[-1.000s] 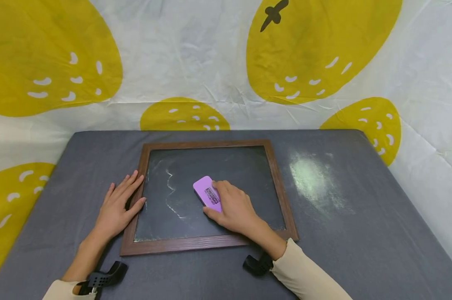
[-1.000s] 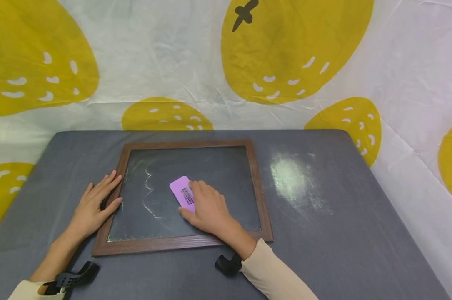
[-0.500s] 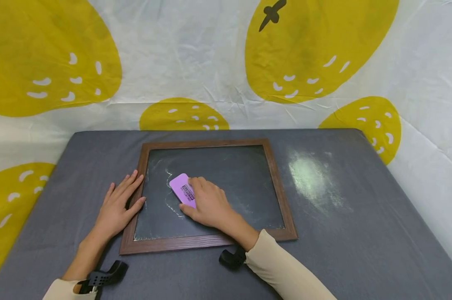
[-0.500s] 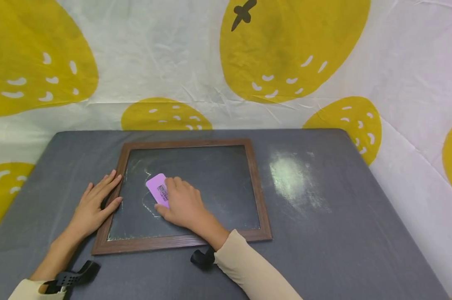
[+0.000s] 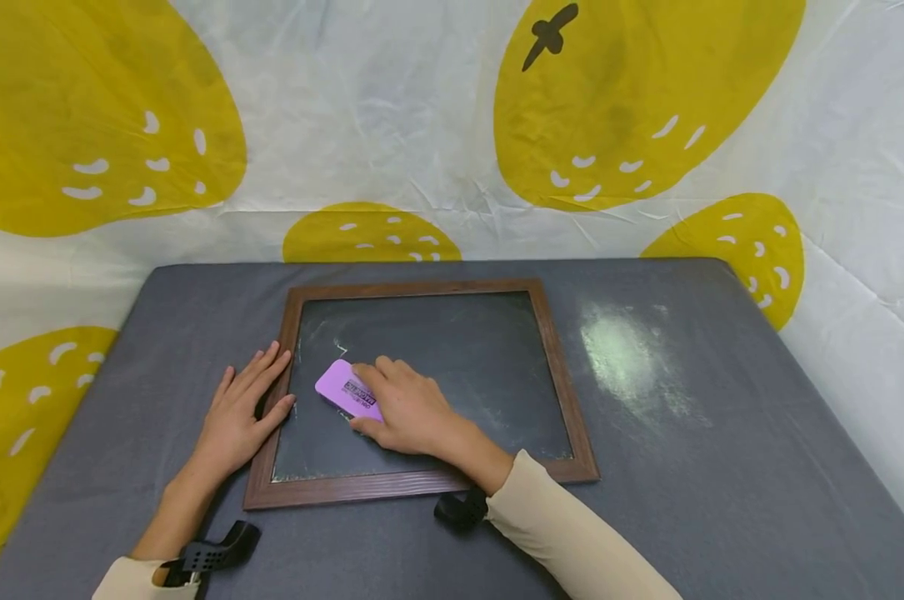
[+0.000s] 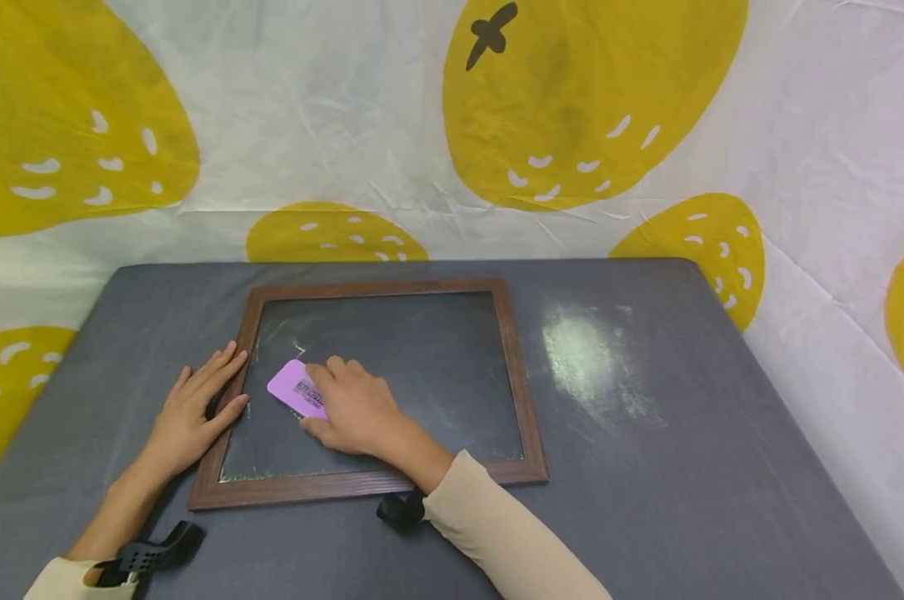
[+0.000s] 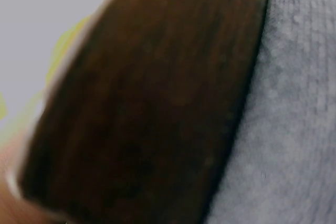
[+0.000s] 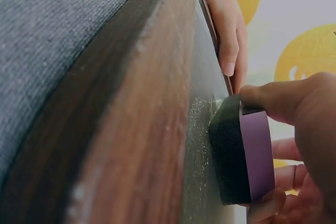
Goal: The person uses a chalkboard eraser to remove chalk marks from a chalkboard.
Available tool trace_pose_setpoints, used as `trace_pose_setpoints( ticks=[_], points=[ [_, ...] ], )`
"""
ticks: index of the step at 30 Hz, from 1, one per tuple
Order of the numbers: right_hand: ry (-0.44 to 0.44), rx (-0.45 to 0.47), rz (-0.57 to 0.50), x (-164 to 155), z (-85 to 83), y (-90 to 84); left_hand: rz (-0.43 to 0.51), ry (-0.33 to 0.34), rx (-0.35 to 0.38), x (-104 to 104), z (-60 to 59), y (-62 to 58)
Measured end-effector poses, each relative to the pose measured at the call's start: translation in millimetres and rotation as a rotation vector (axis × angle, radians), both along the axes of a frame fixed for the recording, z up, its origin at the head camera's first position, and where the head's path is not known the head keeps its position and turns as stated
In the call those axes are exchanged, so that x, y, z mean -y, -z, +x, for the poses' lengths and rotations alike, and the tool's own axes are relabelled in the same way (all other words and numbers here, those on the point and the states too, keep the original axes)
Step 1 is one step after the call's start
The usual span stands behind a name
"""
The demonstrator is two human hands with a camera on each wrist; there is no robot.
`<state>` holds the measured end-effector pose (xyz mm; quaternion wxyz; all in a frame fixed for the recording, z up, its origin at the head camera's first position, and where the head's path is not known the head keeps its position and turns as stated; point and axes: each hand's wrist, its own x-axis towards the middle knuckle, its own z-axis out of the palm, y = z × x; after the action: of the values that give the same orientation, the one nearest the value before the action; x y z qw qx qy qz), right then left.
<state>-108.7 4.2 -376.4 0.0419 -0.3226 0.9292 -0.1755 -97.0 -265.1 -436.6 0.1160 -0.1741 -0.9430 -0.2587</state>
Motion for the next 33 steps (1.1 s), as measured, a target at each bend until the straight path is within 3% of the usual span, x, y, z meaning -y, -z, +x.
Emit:
trace_pose_setpoints(
  ticks=[12,24,33],
  points=[
    [-0.155,0.056,-0.025,-16.2,9.3,-1.5,0.007,-0.006,0.027,1.4,0.6,0.0],
    [-0.243,0.023,-0.028,-53.5,24.5,0.3,0.018,0.011,0.026,0.7,-2.2,3.3],
    [-0.345,0.052,0.001,-85.1,19.7,-3.5,0.027,0.011,0.024,0.2,-2.3,6.9]
  ],
)
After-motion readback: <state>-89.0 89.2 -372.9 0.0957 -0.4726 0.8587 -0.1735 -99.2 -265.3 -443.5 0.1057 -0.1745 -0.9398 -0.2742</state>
